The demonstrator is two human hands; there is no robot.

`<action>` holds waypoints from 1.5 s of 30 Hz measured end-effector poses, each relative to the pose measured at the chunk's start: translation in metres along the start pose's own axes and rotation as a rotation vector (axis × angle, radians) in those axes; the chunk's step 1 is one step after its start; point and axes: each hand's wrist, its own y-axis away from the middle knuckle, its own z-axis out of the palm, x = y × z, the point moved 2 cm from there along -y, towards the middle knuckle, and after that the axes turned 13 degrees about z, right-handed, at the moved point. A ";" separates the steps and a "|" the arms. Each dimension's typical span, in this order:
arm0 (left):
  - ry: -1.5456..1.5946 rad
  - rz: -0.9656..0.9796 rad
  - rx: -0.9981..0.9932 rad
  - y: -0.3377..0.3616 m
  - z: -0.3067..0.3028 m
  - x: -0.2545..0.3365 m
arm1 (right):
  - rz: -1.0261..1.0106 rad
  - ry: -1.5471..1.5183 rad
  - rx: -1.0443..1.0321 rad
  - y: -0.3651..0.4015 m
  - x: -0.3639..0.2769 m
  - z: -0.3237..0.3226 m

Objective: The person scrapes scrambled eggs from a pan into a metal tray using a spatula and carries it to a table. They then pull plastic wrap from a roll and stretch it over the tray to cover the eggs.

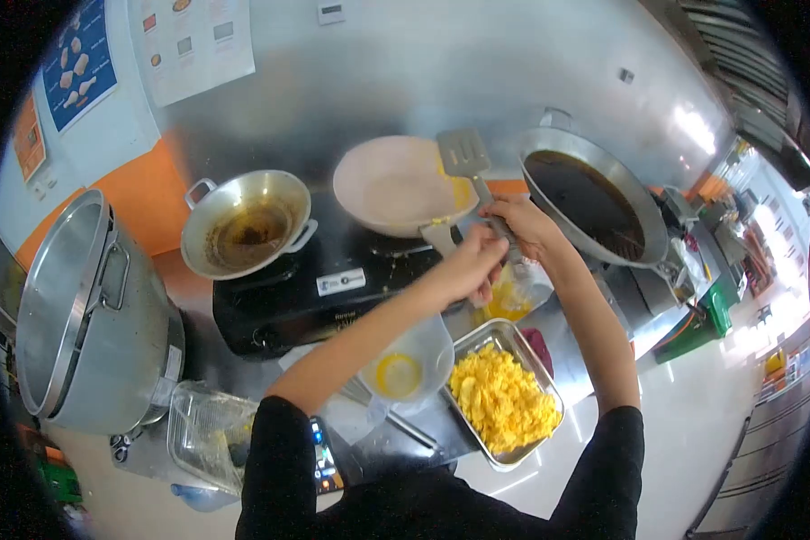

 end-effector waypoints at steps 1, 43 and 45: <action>0.052 0.055 0.024 0.007 0.002 0.004 | 0.001 0.204 0.075 -0.008 -0.011 -0.007; 1.237 -0.413 0.485 0.010 -0.016 -0.077 | -0.669 2.415 0.453 -0.069 -0.094 0.016; 1.259 -0.409 0.474 0.010 -0.018 -0.073 | -0.402 2.318 0.575 -0.052 -0.088 0.017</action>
